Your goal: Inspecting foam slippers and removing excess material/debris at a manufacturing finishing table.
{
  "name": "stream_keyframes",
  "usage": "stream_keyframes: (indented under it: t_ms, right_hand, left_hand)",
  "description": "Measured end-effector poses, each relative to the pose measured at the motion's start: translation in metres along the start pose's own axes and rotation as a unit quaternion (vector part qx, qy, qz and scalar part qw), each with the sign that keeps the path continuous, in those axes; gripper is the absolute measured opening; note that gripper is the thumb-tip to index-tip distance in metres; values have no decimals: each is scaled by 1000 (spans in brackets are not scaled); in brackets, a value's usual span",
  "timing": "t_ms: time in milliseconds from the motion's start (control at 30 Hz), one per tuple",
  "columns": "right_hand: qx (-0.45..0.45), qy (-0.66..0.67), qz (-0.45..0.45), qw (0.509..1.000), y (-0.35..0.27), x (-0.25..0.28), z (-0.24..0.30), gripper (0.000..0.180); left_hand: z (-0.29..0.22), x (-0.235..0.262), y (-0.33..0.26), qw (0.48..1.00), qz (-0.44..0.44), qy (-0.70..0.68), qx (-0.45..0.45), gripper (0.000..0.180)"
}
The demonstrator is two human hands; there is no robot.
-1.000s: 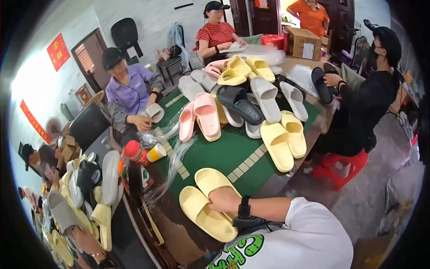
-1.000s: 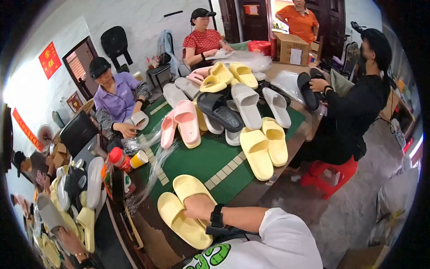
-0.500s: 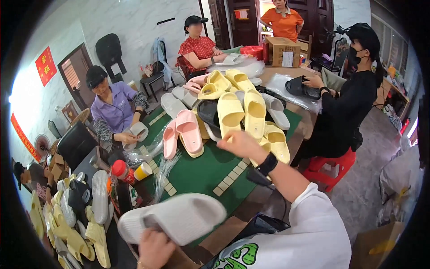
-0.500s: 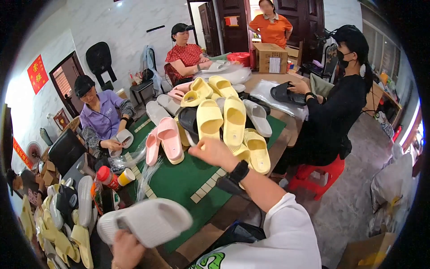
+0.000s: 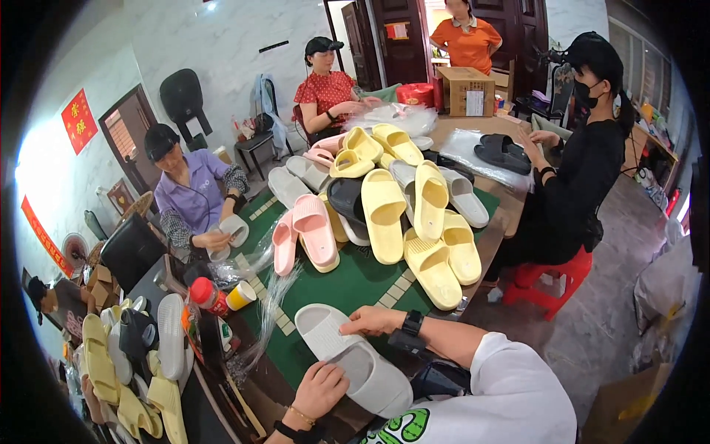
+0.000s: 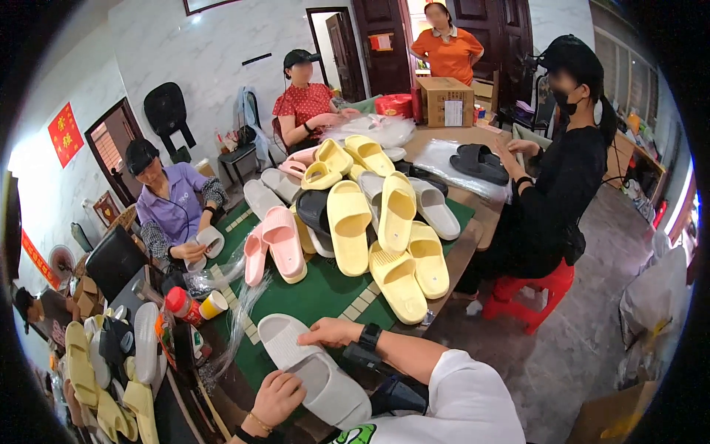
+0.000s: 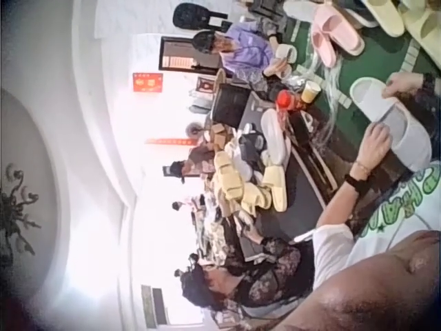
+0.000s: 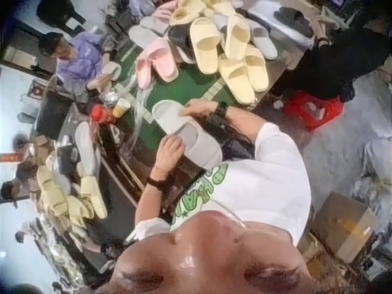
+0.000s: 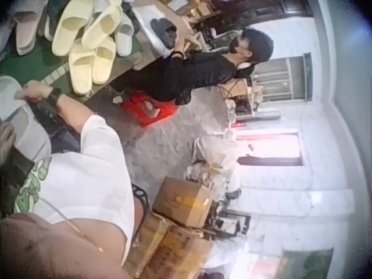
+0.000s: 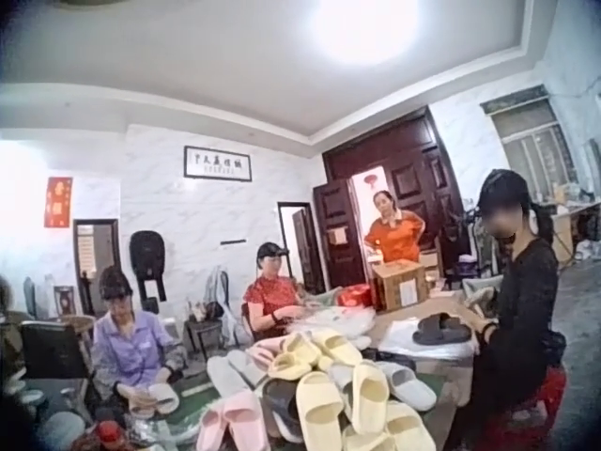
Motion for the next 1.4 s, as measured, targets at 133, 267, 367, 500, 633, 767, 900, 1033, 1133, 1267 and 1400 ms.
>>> stream_keyframes:
  t_ms: [133, 267, 367, 500, 633, 767, 900, 1033, 1133, 1267, 1400]
  right_hand:
    - [12, 2, -63, 998, 1, 7, 7, 49]
    - [15, 69, -121, 990, 3, 34, 11, 47]
    - [14, 212, -217, 953, -4, 67, 16, 39]
    - [42, 243, -263, 933, -8, 66, 11, 34]
    - [28, 331, -203, 921, -10, 52, -2, 35]
    - [-1, 397, -205, 895, -14, 67, -6, 33]
    - [24, 272, -241, 931, -15, 77, -7, 25]
    - [70, 233, -287, 926, -20, 91, 3, 25]
    - [115, 220, -343, 906, -52, 119, 35, 24]
    - [122, 129, -305, 936, -51, 152, 25, 26]
    - [54, -11, -162, 985, -37, 96, 38, 32]
  left_hand:
    - [19, 1, -18, 979, -75, 15, 189, 25]
    - [22, -3, -51, 895, -175, -68, 404, 30]
    - [11, -41, -83, 648, -143, -447, 599, 62]
    - [1, -42, -75, 570, -204, -525, 598, 61]
    - [13, -30, -85, 535, -257, -495, 634, 52]
    - [32, 0, -97, 592, -296, -446, 602, 49]
    - [43, 14, -105, 608, -278, -421, 613, 47]
    - [55, 36, -115, 668, -261, -377, 585, 46]
    - [58, 95, -122, 724, -277, -242, 583, 40]
    - [78, 111, -129, 681, -276, -295, 611, 37]
    - [114, 89, -156, 688, -243, -279, 624, 36]
Point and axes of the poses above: each hand's wrist, its own y-axis towards the middle knuckle, its own x-axis out of the back of the hand, z = x × y, the point moved 8 cm from there along y, towards the middle knuckle, and after that the axes turned 13 degrees about -z, right-handed, at the moved point
